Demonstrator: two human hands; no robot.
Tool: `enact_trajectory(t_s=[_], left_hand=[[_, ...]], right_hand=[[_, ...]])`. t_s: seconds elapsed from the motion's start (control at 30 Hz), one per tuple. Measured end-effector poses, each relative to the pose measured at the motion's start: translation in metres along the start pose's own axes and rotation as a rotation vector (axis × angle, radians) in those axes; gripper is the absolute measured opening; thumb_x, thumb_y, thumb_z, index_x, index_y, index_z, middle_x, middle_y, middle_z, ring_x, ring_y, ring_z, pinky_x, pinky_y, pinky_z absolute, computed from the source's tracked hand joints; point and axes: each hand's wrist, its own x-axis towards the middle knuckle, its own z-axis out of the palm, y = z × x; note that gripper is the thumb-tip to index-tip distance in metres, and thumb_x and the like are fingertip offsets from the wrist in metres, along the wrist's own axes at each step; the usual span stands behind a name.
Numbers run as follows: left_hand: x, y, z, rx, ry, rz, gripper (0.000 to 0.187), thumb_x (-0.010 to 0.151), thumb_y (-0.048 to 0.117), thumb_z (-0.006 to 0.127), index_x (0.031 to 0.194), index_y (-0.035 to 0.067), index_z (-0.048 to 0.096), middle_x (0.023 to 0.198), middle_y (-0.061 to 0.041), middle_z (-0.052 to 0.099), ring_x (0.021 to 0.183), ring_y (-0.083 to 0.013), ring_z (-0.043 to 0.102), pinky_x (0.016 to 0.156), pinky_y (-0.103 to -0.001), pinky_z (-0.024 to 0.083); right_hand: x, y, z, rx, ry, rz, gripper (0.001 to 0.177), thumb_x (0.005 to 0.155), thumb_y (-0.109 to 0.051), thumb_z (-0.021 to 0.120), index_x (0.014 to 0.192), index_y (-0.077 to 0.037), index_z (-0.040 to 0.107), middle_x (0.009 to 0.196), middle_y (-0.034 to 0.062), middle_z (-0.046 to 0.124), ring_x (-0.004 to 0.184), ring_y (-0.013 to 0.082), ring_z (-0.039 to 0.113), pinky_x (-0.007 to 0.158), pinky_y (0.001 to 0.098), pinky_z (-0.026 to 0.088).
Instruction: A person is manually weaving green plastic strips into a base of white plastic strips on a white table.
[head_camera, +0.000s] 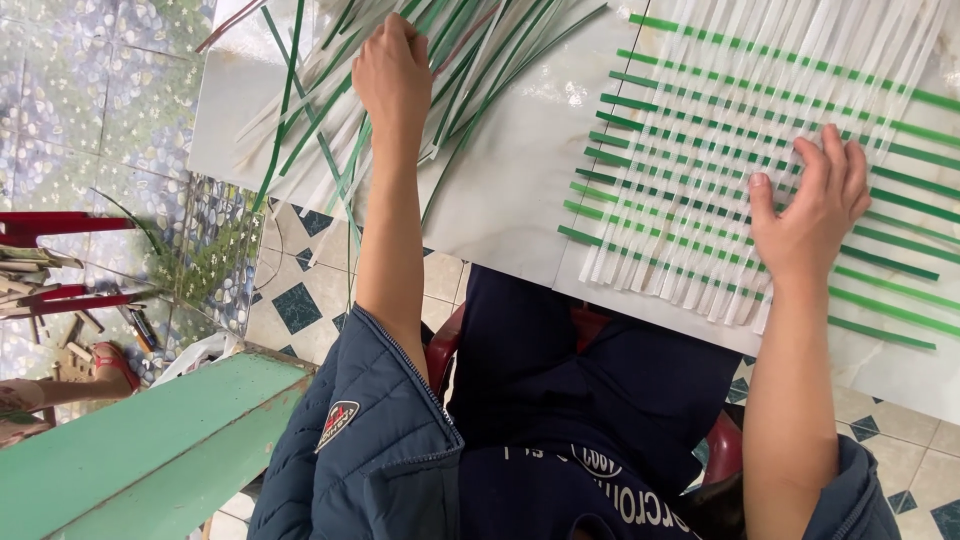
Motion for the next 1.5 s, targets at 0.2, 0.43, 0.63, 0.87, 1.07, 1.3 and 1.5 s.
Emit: enact_trajectory(t_s=[0.2,0.43,0.63,0.87,1.07,1.3,1.5], left_hand=[[-0.026,0.014,-0.046,-0.248,0.043,-0.058,0.001,0.091,0.014,0.059,0.091,0.014,0.058,0.082,0.0,0.066,0.07,-0.0208,0.06,0.047,-0.037,0.042],[-0.06,0.039,-0.106,-0.33,0.12,0.003,0.006,0.094,0.014,0.058,0.094,0.012,0.064,0.086,-0.001,0.068,0.073,-0.0159,0.064,0.055,-0.031,0.048],[-0.065,0.065,-0.144,-0.453,0.174,0.12,0.015,0.1,0.017,0.055,0.099,0.006,0.065,0.083,-0.004,0.068,0.05,-0.0108,0.046,0.049,-0.026,0.041],[-0.066,0.128,-0.141,-0.963,-0.01,0.208,0.032,0.105,0.027,0.036,0.101,0.006,0.059,0.07,0.0,0.052,0.061,-0.0103,0.047,0.056,-0.025,0.036],[-0.086,0.19,-0.11,-1.632,-0.421,0.149,0.024,0.108,0.022,0.037,0.107,0.007,0.056,0.067,0.001,0.048,0.049,-0.0072,0.042,0.038,-0.017,0.035],[-0.124,0.255,-0.093,-1.594,-0.538,0.118,0.023,0.106,0.028,0.032,0.106,0.007,0.041,0.075,-0.005,0.067,0.068,-0.0178,0.07,0.053,-0.024,0.05],[-0.124,0.274,-0.063,-1.621,-0.545,0.096,0.018,0.105,0.029,0.037,0.103,0.011,0.04,0.092,-0.01,0.073,0.082,-0.02,0.074,0.054,-0.024,0.053]], right_hand=[[0.0,-0.001,-0.001,0.01,0.006,0.002,0.037,0.104,-0.022,0.065,0.129,0.004,0.057,0.148,0.0218,0.047,0.135,0.0435,0.032,0.099,0.0634,0.028],[-0.001,0.0,0.0,0.015,-0.002,0.014,0.037,0.102,-0.021,0.065,0.129,0.003,0.057,0.149,0.021,0.047,0.136,0.043,0.032,0.099,0.0631,0.027],[0.0,-0.001,-0.001,0.023,-0.016,0.022,0.039,0.104,-0.024,0.064,0.131,0.004,0.056,0.149,0.0216,0.045,0.136,0.0435,0.031,0.1,0.0631,0.025],[-0.001,-0.001,-0.001,0.039,-0.007,0.02,0.041,0.105,-0.029,0.06,0.131,0.003,0.055,0.149,0.0212,0.045,0.136,0.044,0.031,0.102,0.0624,0.023],[-0.002,-0.005,-0.011,0.158,-0.04,0.115,0.039,0.103,-0.024,0.061,0.132,0.001,0.056,0.151,0.0214,0.042,0.139,0.0423,0.025,0.105,0.0644,0.018],[-0.029,-0.085,-0.074,0.929,-0.292,0.3,0.047,0.105,-0.038,0.038,0.115,0.001,0.06,0.102,0.0135,0.067,0.101,0.0248,0.066,0.093,0.0372,0.053],[-0.036,-0.064,-0.104,0.613,-0.566,0.51,0.022,0.102,-0.016,0.048,0.109,-0.002,0.064,0.086,0.0102,0.071,0.072,0.0201,0.07,0.074,0.0317,0.055]])
